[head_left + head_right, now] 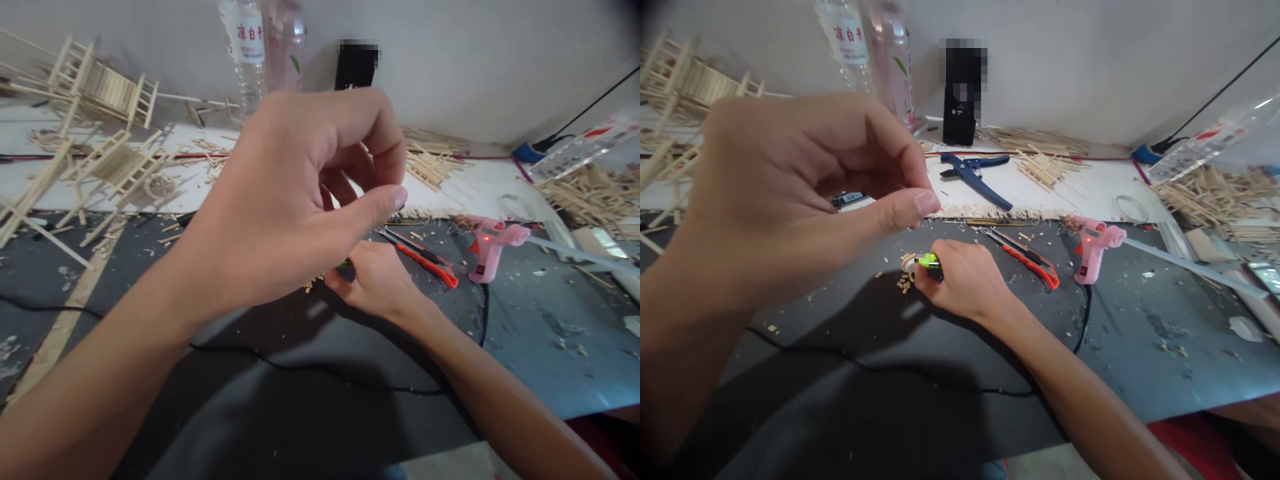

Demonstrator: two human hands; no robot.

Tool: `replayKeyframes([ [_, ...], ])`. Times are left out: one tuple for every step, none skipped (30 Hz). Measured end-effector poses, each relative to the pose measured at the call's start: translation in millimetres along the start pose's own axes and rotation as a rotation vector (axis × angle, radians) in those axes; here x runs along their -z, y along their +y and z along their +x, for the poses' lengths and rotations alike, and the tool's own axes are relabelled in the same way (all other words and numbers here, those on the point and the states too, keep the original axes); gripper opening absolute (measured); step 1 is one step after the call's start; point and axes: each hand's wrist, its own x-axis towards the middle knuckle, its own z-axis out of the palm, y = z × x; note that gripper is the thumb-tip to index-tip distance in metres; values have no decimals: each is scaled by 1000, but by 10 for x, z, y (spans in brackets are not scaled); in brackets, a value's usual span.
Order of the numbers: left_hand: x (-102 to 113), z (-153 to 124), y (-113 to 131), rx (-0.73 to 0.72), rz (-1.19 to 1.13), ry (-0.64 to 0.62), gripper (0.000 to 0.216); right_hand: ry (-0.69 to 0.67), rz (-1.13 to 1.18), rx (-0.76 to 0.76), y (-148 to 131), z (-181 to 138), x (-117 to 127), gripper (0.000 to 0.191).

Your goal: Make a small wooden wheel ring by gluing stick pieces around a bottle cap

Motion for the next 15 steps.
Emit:
replayKeyframes([
  [1, 1, 0, -5, 4, -4, 3, 0, -2, 0, -8, -1, 2, 44],
  [1, 2, 0, -12, 8, -8, 3, 0, -3, 0, -15, -1, 5, 44],
  [1, 3, 0, -16, 9, -6, 3, 0, -5, 0, -22, -2, 9, 44],
  [0, 3, 0, -17, 7, -5, 3, 0, -7, 1, -29, -3, 13, 43],
  [-1, 2, -2, -15, 4, -6, 4, -1, -8, 3, -36, -3, 17, 42],
  [-2, 2, -6, -14, -2, -10, 4, -2, -8, 5, -41, -4, 20, 41],
  [-2, 3, -10, -16, -8, -13, 4, -2, -8, 7, -44, -5, 23, 40],
  [0, 3, -16, -23, -13, -16, 4, -3, -7, 9, -44, -5, 24, 41],
  [5, 5, -22, -31, -15, -18, 4, -5, -9, 9, -38, -4, 25, 42],
  [14, 8, -24, -35, -14, -19, 4, -8, -15, 4, -25, -3, 26, 43],
  [26, 12, -22, -36, -11, -13, 3, -12, -27, -6, -4, -2, 27, 45],
  [41, 16, -14, -35, -4, -6, 2, -16, -44, -26, 26, 1, 30, 46],
  [59, 20, 3, -27, 4, 8, 3, -20, -61, -54, 63, 3, 34, 45],
  [77, 24, 27, -13, 3, 30, 4, -22, -78, -84, 106, 7, 42, 44],
  [96, 26, 57, 6, -17, 67, 6, -20, -90, -114, 152, 12, 54, 41],
])
